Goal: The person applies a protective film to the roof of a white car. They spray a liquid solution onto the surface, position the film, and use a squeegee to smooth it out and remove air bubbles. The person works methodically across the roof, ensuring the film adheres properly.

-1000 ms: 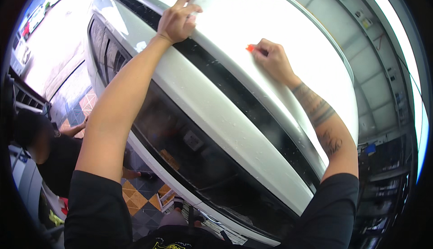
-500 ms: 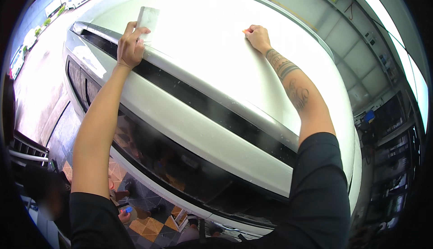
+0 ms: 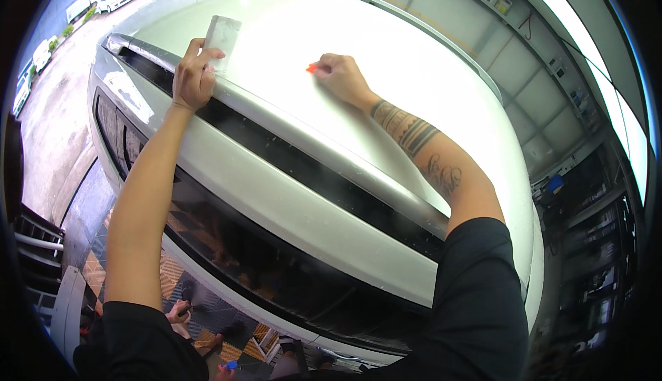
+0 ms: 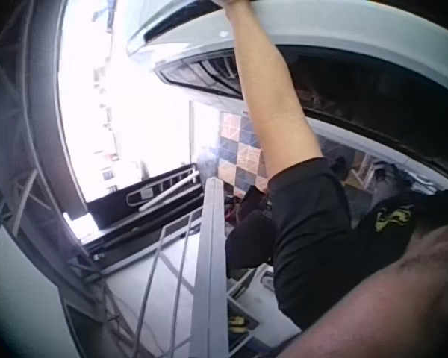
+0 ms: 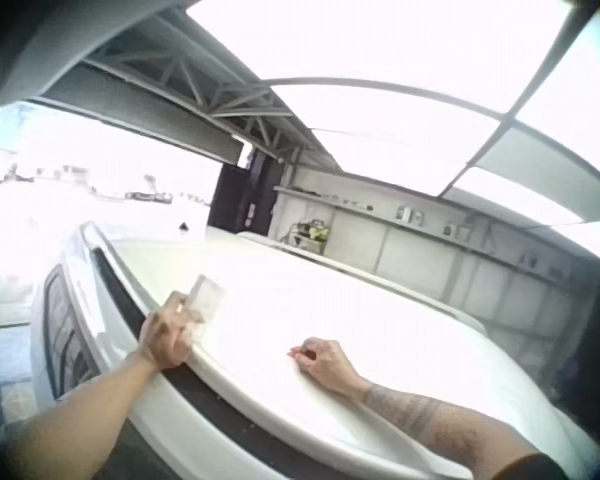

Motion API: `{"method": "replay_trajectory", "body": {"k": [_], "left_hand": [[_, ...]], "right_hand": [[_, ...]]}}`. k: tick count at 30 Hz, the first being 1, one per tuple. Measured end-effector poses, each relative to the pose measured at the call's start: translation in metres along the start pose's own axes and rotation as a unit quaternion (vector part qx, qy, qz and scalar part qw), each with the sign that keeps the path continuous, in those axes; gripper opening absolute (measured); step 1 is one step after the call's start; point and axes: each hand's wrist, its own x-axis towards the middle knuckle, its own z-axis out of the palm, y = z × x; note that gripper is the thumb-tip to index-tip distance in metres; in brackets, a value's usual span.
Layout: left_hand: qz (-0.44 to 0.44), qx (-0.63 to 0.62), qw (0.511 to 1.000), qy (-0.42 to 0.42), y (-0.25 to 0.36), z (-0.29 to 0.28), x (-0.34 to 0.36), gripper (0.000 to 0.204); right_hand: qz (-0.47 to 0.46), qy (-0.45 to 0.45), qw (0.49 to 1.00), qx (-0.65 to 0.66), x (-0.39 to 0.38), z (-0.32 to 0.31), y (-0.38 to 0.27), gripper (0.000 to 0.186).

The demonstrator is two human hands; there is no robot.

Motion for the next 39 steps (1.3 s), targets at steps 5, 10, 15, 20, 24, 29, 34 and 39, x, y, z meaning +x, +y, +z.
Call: {"method": "replay_trajectory", "body": {"k": [5,10,15,20,24,29,34,39], "left_hand": [[0.006,0.001,1.000,0.003,-0.005,-0.008,0.002,0.028],[-0.001,-0.025,1.000,-0.003,0.003,0.012,0.006,0.031],[-0.006,0.002,1.000,-0.001,-0.006,-0.012,-0.003,0.032],[-0.007,-0.024,1.000,-0.005,0.004,0.014,0.005,0.032],[0.007,0.013,1.000,0.006,-0.012,-0.002,-0.004,0.029],[0.006,-0.012,1.000,0.001,-0.002,0.007,0.006,0.030],[0.017,-0.018,1.000,0.013,-0.011,0.008,0.003,0.030],[-0.028,0.018,0.999,-0.020,-0.006,-0.010,-0.005,0.028]], "right_hand": [[-0.063,-0.013,0.998,-0.001,0.014,0.011,-0.007,0.014],[0.089,0.058,0.994,-0.012,0.046,-0.011,0.056,0.011],[-0.195,-0.091,0.976,0.041,0.020,0.047,-0.042,0.012],[0.109,0.055,0.992,-0.002,0.057,-0.011,0.037,0.013],[-0.159,-0.100,0.982,0.036,0.034,0.056,-0.033,0.012],[-0.045,0.019,0.999,-0.017,0.057,0.019,0.016,0.012],[-0.041,0.032,0.998,-0.041,0.074,0.030,0.037,0.010],[-0.162,-0.066,0.982,0.069,0.029,0.065,-0.038,0.012]]}}
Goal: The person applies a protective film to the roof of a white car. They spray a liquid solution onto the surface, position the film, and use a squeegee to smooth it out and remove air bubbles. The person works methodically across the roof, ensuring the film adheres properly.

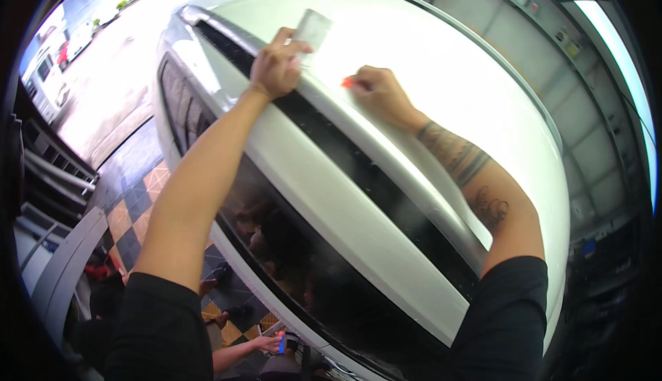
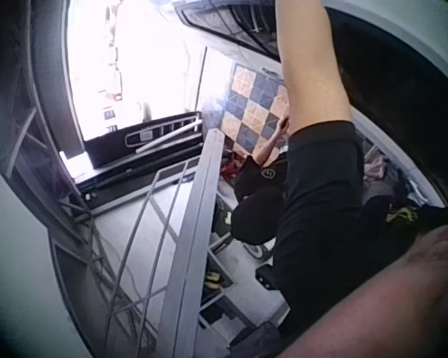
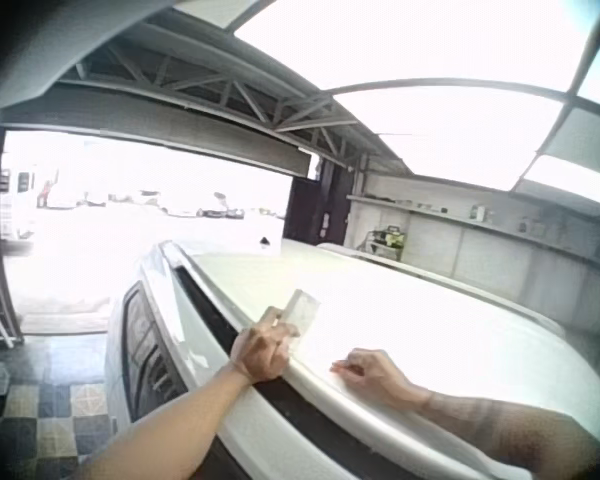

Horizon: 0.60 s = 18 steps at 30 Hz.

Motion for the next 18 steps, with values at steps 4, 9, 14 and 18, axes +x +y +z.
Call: {"method": "replay_trajectory", "body": {"k": [4,9,14,18], "left_hand": [[0.027,-0.026,0.999,0.038,0.005,0.023,0.008,0.026],[0.015,-0.032,0.999,0.033,-0.004,0.024,0.008,0.026],[0.007,0.004,1.000,0.020,-0.016,0.011,-0.003,0.026],[0.011,-0.020,0.999,0.022,-0.010,0.015,0.005,0.027]], "right_hand": [[0.222,0.161,0.909,-0.315,-0.032,-0.144,0.171,0.017],[0.262,0.172,0.864,-0.393,-0.066,-0.187,0.211,0.018],[0.024,-0.083,0.996,0.034,0.007,0.005,0.000,0.013],[0.113,0.042,0.990,-0.077,0.003,-0.048,0.048,0.014]]}}
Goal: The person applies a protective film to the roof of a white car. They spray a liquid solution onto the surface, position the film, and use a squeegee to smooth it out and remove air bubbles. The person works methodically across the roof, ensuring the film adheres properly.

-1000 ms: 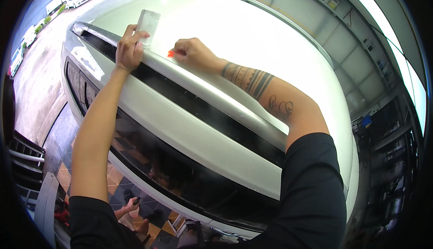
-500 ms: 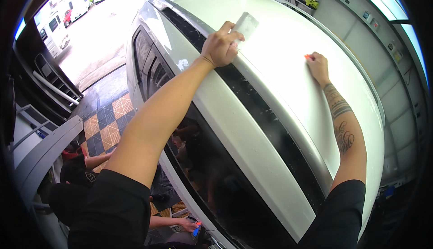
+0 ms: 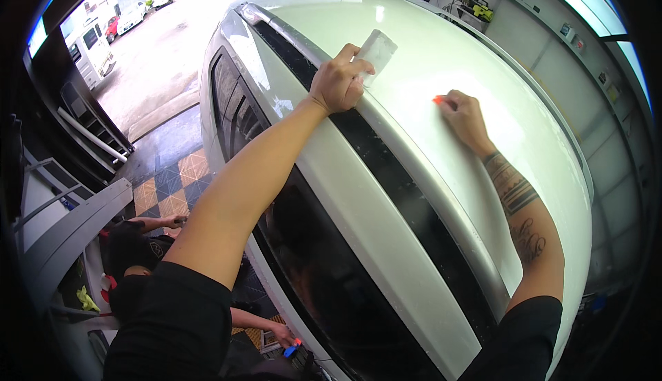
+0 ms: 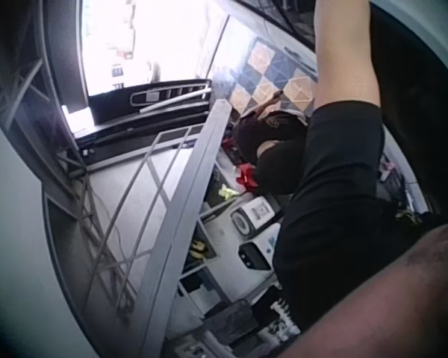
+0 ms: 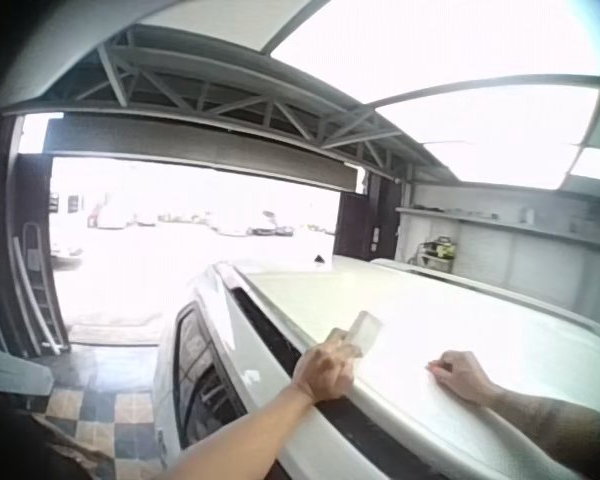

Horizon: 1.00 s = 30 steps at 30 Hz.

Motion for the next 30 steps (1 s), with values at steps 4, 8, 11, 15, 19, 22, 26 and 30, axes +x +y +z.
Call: {"method": "replay_trajectory", "body": {"k": [4,8,11,15,19,22,26,30], "left_hand": [[0.012,-0.012,1.000,0.006,0.006,0.012,0.008,0.027],[0.006,0.021,1.000,0.019,-0.005,-0.007,-0.007,0.027],[0.001,0.010,1.000,0.001,0.000,-0.006,-0.003,0.028],[0.020,-0.019,0.999,0.016,0.008,0.010,0.008,0.028],[0.000,0.005,1.000,0.008,-0.002,-0.003,-0.005,0.028],[0.001,0.003,1.000,-0.001,-0.003,-0.006,-0.006,0.029],[0.017,-0.015,1.000,0.007,0.004,0.004,0.007,0.029],[0.008,-0.015,1.000,-0.002,0.004,0.004,0.004,0.029]], "right_hand": [[0.069,0.102,0.989,-0.085,-0.003,-0.058,0.096,0.013],[-0.064,-0.054,0.995,0.050,-0.042,0.011,-0.049,0.013],[-0.100,-0.042,0.993,0.045,-0.053,0.010,-0.045,0.013],[0.069,0.103,0.982,-0.142,-0.017,-0.069,0.073,0.011],[-0.026,0.017,0.999,-0.029,-0.026,-0.004,-0.008,0.010],[-0.171,-0.097,0.978,0.072,-0.052,0.024,-0.060,0.009],[0.047,0.059,0.996,-0.057,-0.011,-0.031,0.028,0.010],[0.036,0.080,0.993,-0.084,-0.009,-0.025,0.040,0.009]]}}
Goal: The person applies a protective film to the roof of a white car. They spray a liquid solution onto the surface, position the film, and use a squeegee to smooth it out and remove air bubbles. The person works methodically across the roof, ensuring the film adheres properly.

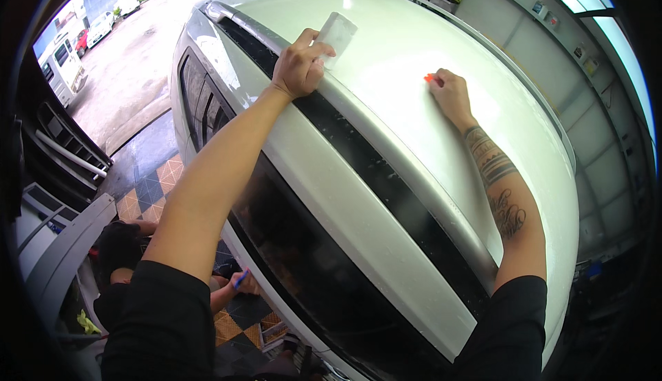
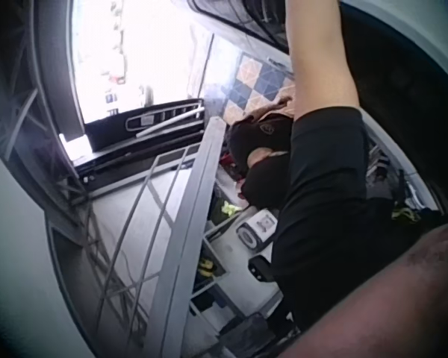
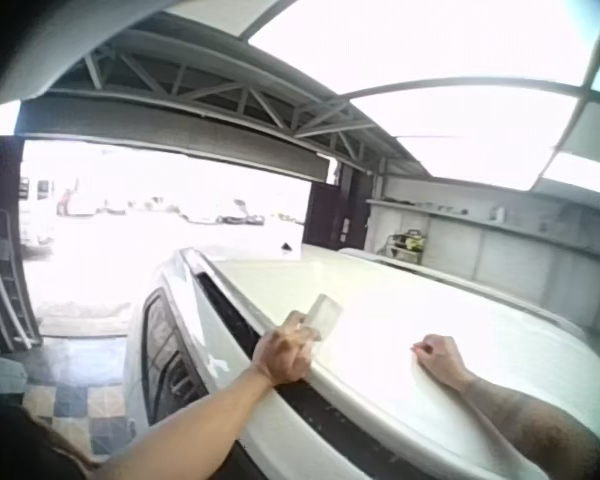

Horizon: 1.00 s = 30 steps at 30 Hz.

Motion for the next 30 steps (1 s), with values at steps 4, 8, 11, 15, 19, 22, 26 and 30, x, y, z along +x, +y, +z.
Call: {"method": "replay_trajectory", "body": {"k": [4,8,11,15,19,22,26,30], "left_hand": [[-0.009,0.027,1.000,0.002,-0.007,-0.010,-0.008,0.029],[0.003,0.001,1.000,0.001,0.001,0.001,0.003,0.029],[0.010,0.001,1.000,0.010,0.003,0.003,0.003,0.029],[-0.009,-0.001,1.000,-0.004,-0.006,-0.007,-0.009,0.028],[0.003,-0.005,1.000,0.005,0.001,0.001,0.001,0.028],[0.001,-0.006,1.000,0.004,0.002,0.005,0.002,0.028],[-0.008,0.027,1.000,0.007,-0.006,-0.011,-0.007,0.030],[-0.006,0.010,1.000,0.009,-0.003,-0.005,-0.001,0.031]], "right_hand": [[-0.168,-0.175,0.952,0.187,-0.055,0.026,-0.101,0.014],[-0.002,-0.056,0.997,0.057,-0.016,-0.001,-0.039,0.011],[0.016,-0.020,0.999,0.022,-0.005,-0.004,-0.024,0.010],[-0.151,-0.139,0.966,0.157,-0.055,0.020,-0.109,0.010],[-0.055,-0.055,0.996,0.045,-0.023,-0.001,-0.039,0.012],[0.016,-0.020,1.000,-0.014,-0.008,-0.017,-0.019,0.010],[-0.191,-0.160,0.951,0.184,-0.055,0.023,-0.103,0.009],[-0.078,-0.063,0.994,0.031,-0.020,-0.004,-0.036,0.011]]}}
